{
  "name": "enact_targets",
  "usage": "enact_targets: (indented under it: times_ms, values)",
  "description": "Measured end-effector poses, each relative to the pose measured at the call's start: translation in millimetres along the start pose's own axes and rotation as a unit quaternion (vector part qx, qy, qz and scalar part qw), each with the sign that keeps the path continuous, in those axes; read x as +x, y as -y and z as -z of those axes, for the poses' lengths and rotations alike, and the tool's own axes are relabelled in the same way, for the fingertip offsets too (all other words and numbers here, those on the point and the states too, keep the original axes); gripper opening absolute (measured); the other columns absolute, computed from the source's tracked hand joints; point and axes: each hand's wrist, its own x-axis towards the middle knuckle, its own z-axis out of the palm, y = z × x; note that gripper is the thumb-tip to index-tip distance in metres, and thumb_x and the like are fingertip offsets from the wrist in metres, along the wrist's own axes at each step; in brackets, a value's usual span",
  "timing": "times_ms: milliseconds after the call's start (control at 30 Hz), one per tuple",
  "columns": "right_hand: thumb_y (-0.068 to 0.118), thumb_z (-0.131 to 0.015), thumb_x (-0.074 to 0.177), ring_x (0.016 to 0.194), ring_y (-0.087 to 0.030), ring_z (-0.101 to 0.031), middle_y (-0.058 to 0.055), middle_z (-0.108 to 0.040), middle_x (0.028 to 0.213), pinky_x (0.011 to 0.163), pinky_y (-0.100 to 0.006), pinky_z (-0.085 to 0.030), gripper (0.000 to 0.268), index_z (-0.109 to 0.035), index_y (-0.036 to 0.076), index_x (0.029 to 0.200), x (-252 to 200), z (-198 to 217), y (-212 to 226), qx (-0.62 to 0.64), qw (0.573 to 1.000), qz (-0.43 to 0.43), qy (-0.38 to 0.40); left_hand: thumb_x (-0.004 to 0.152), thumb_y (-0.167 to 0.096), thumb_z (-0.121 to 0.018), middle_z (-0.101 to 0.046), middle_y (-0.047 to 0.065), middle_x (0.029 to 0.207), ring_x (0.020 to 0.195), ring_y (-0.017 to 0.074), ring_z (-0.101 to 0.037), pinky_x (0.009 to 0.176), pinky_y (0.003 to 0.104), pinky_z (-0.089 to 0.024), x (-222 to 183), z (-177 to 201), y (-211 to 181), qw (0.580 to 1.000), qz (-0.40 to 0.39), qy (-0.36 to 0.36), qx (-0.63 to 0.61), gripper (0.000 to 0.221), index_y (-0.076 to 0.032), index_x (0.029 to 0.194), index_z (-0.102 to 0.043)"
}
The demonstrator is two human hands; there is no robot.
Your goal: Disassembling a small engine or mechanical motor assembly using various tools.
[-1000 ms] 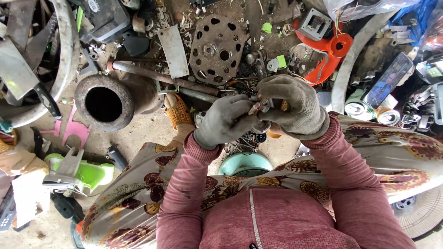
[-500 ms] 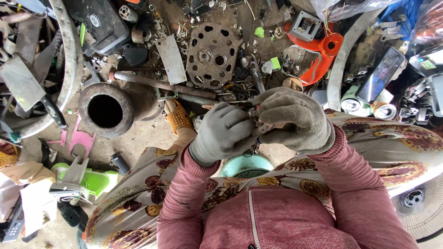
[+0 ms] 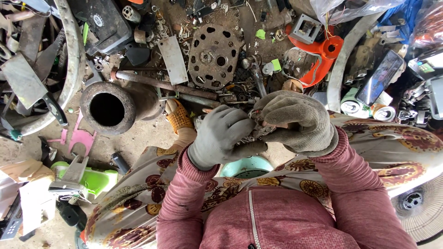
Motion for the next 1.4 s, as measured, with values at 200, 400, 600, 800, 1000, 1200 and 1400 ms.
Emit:
enact_targets:
  times_ms: [200,400,600,800,1000,1200,1400]
  values:
    - [0.01,-0.09,0.077,0.112,-0.031,-0.071,-0.008,-0.07,0.109,0.102,-0.047,-0.059,0.047,-0.065,0.006,0.117,-1.3,0.1,-5.1,0.003,1.0,-0.01,-0.023,0.093,-0.023,-0.076,-0.067,0.013,0.098,0.085,0.0315,-0.068,0.076,0.042,-0.054,-9.5,-10.4,5.1,0.993,0.049,0.04,-0.101,0.024,-0.003,0.101,-0.066]
    - [0.017,-0.091,0.077,0.106,-0.029,-0.07,-0.01,-0.067,0.112,0.099,-0.05,-0.058,0.049,-0.063,0.004,0.117,11.7,7.4,-1.4,-0.129,0.989,0.075,0.015,0.097,-0.015,-0.066,-0.064,0.014,0.095,0.084,0.0342,-0.066,0.074,0.043,-0.053,-13.9,-14.2,7.7,0.978,0.073,0.047,-0.191,0.012,-0.003,0.099,-0.065]
    - [0.035,-0.082,0.081,0.101,-0.029,-0.069,-0.011,-0.063,0.11,0.096,-0.05,-0.058,0.051,-0.065,0.005,0.119,17.6,1.8,-1.6,-0.226,0.967,0.113,0.016,0.101,-0.016,-0.062,-0.056,0.01,0.082,0.075,0.0299,-0.063,0.066,0.042,-0.049,-14.3,-14.1,11.2,0.966,0.103,0.091,-0.218,0.015,-0.004,0.093,-0.065]
    - [0.038,-0.073,0.093,0.105,-0.034,-0.069,-0.011,-0.064,0.11,0.096,-0.049,-0.058,0.044,-0.063,0.005,0.12,9.2,-9.3,-29.2,-0.269,0.959,0.091,0.013,0.107,-0.029,-0.058,-0.064,0.007,0.088,0.075,0.0177,-0.065,0.067,0.033,-0.054,-12.6,-22.5,17.1,0.92,0.186,0.061,-0.341,0.029,0.0,0.101,-0.061]
    - [0.042,-0.05,0.107,0.102,-0.032,-0.071,-0.014,-0.069,0.104,0.09,-0.046,-0.058,0.041,-0.062,0.004,0.115,-3.7,-25.2,-58.7,-0.27,0.96,0.068,-0.032,0.115,-0.026,-0.052,-0.061,0.003,0.088,0.07,0.0091,-0.058,0.066,0.027,-0.051,-35.7,-66.3,38.9,0.856,0.221,0.001,-0.466,0.03,0.0,0.104,-0.061]
    - [0.006,-0.053,0.103,0.085,-0.021,-0.067,-0.009,-0.068,0.095,0.079,-0.034,-0.055,0.015,-0.066,0.003,0.109,-30.8,-56.2,-115.8,-0.104,0.962,-0.229,-0.102,0.105,-0.034,-0.06,-0.061,0.002,0.079,0.061,0.0047,-0.048,0.052,0.02,-0.04,-66.8,-125.2,83.2,0.759,0.463,-0.085,-0.45,0.04,0.001,0.119,-0.07]
    - [0.015,-0.061,0.1,0.084,-0.015,-0.062,-0.006,-0.07,0.101,0.078,-0.027,-0.055,0.015,-0.07,0.007,0.109,-38.4,-76.6,-204.1,0.059,0.812,-0.556,-0.167,0.094,-0.034,-0.07,-0.072,0.006,0.094,0.069,0.012,-0.064,0.063,0.028,-0.057,-105.8,-144.9,170.0,0.689,0.632,-0.041,-0.352,0.04,-0.003,0.119,-0.064]
